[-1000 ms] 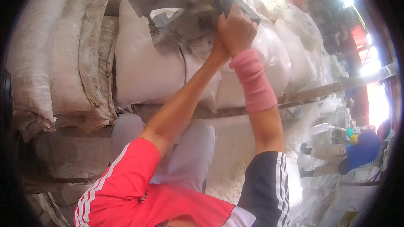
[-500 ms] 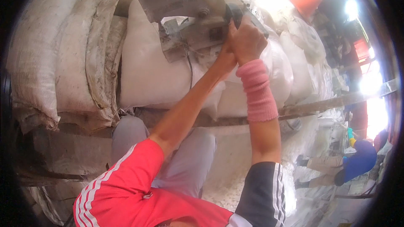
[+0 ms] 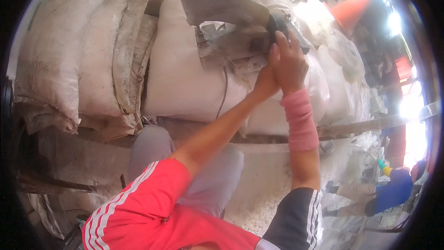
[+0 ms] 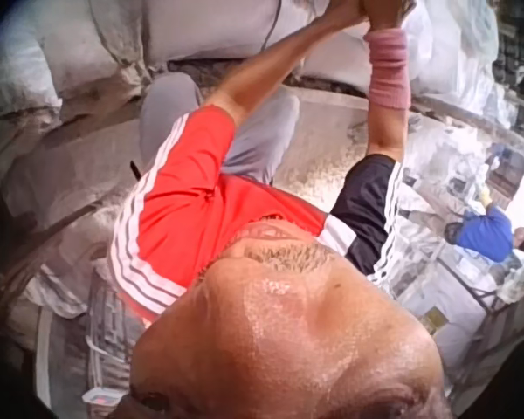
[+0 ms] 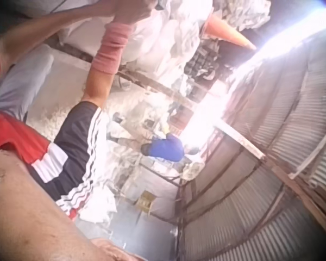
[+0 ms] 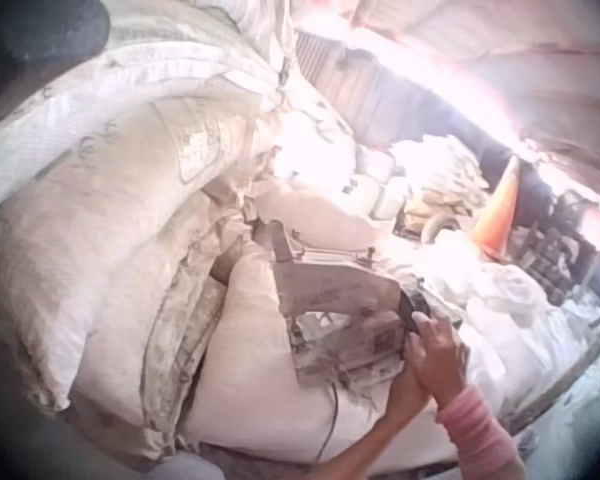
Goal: The person threads an industrial handheld sewing machine and checks the needle mechanism while sitting among large white sacks.
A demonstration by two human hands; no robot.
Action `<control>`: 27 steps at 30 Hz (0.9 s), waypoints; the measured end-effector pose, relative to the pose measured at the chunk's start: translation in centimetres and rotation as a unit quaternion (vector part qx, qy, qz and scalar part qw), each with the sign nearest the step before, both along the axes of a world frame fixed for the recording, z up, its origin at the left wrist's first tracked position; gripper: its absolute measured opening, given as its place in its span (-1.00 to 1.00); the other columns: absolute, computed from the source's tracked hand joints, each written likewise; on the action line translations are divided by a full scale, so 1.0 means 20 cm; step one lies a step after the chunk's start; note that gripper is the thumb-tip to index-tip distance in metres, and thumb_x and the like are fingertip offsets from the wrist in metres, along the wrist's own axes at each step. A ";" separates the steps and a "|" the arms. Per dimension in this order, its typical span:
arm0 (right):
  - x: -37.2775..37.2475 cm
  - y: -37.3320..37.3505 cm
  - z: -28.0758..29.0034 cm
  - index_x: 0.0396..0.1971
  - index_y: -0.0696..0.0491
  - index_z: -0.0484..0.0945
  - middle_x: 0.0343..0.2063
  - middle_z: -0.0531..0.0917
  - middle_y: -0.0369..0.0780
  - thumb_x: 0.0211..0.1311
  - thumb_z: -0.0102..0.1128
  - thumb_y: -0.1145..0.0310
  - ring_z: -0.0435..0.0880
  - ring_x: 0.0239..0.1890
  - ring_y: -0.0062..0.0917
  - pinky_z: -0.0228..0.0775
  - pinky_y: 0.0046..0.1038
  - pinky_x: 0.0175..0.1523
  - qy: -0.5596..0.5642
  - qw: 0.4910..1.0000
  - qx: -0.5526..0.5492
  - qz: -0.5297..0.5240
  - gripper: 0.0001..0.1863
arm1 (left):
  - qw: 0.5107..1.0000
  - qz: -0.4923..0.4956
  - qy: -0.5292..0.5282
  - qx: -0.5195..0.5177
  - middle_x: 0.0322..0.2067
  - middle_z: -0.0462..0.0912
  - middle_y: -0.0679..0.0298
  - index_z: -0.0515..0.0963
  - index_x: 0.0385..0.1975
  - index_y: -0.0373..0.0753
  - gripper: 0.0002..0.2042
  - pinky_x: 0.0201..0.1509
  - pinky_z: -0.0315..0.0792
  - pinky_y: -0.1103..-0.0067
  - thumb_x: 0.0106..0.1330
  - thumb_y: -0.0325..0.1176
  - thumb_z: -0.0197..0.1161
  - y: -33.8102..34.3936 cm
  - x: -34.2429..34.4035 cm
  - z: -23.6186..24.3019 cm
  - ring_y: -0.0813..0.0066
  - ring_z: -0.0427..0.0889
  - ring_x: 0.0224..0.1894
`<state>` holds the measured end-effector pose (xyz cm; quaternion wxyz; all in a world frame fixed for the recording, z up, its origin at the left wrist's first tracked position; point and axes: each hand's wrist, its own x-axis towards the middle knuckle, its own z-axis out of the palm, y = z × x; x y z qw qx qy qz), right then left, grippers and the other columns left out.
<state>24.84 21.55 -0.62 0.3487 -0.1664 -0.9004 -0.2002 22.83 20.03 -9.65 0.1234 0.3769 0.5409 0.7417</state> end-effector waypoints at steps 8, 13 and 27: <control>0.04 0.04 0.01 -0.08 -0.21 0.56 0.00 0.49 -0.19 0.07 0.19 0.36 0.54 -0.06 -0.30 0.45 -0.31 -0.08 0.004 0.995 0.095 -0.006 -0.65 | 0.973 -0.142 -0.183 -0.024 -0.60 0.56 0.17 0.09 0.32 -0.22 -0.36 -0.51 0.44 0.44 0.18 -0.48 0.09 -0.16 -0.02 -0.02 0.36 0.55 -0.67; 0.02 0.00 -0.04 -0.13 -0.13 0.60 0.13 0.41 -0.12 0.07 0.12 0.34 0.44 0.08 -0.26 0.32 -0.23 0.06 -0.047 0.984 0.153 -0.075 -0.69 | 0.990 -0.105 -0.088 0.034 -0.51 0.62 0.07 0.02 0.34 -0.22 -0.32 -0.50 0.46 0.45 0.19 -0.44 0.10 -0.12 -0.05 0.02 0.32 0.59 -0.62; -0.01 -0.01 0.13 0.06 0.06 0.44 -0.16 0.60 0.00 0.08 0.23 0.27 0.64 -0.23 -0.15 0.49 -0.29 -0.16 -0.021 0.999 -0.044 -0.009 -0.50 | 0.973 -0.181 -0.145 -0.018 -0.55 0.54 0.17 -0.14 0.38 -0.14 -0.29 -0.52 0.44 0.46 0.23 -0.51 0.00 -0.01 -0.08 0.04 0.36 0.57 -0.62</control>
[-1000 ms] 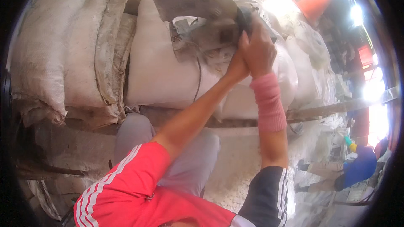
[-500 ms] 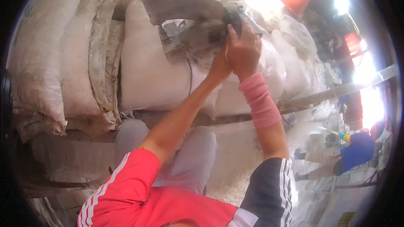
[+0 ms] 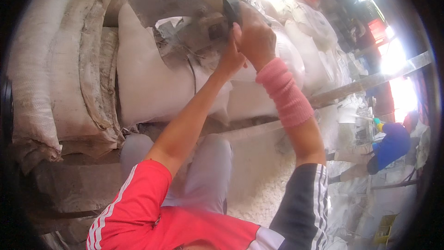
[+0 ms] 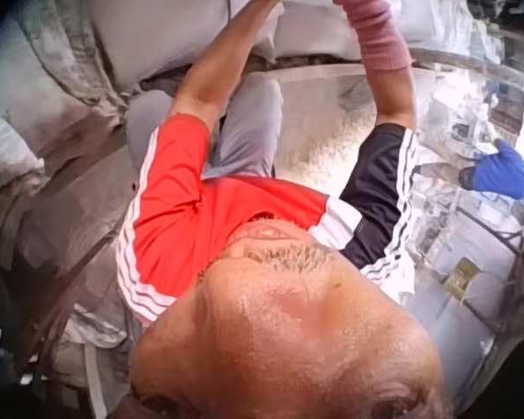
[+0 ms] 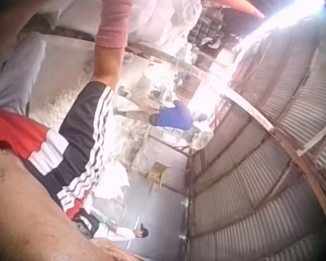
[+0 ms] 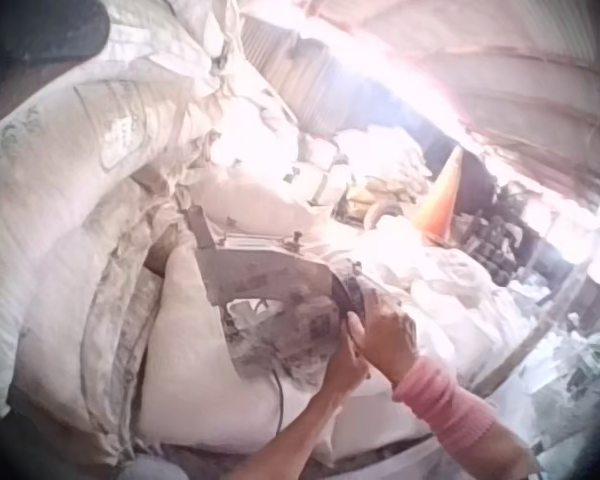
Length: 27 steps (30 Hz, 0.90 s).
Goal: The person threads an industrial handheld sewing machine and checks the needle mechanism while sitting among large white sacks.
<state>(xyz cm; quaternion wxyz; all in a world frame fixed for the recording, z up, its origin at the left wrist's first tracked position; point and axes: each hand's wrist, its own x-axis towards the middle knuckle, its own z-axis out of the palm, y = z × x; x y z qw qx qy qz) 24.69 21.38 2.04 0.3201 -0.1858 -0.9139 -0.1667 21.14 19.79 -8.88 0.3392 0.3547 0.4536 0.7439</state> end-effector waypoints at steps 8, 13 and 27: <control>0.09 0.08 -0.09 0.00 0.20 0.46 -0.30 0.63 0.04 0.02 0.26 0.25 0.63 -0.20 -0.14 0.45 -0.25 -0.09 0.036 0.996 -0.083 -0.017 -0.47 | 0.987 -0.095 -0.131 0.018 -0.46 0.51 0.19 -0.22 0.39 -0.09 -0.23 -0.58 0.40 0.58 0.16 -0.65 -0.10 -0.05 -0.01 0.07 0.49 0.46 -0.60; 0.05 0.03 -0.09 0.08 0.17 0.39 -0.25 0.61 0.03 -0.02 0.23 0.33 0.55 -0.10 -0.12 0.42 -0.24 -0.04 0.012 0.996 -0.071 -0.048 -0.42 | 0.953 -0.123 -0.259 0.096 -0.21 0.49 0.19 -0.25 0.39 -0.07 -0.29 -0.50 0.41 0.61 0.32 -0.55 -0.04 -0.07 -0.02 0.09 0.55 0.48 -0.43; 0.01 0.02 -0.03 -0.57 -0.02 0.57 -0.21 0.50 -0.26 -0.27 0.28 0.32 0.49 -0.25 -0.44 0.39 -0.47 -0.39 -0.161 0.939 0.302 -0.002 -0.84 | 0.993 -0.092 0.070 -0.022 -0.30 0.57 0.10 -0.02 0.32 -0.23 -0.40 -0.54 0.49 0.52 0.25 -0.54 -0.04 -0.01 -0.12 -0.04 0.43 0.58 -0.59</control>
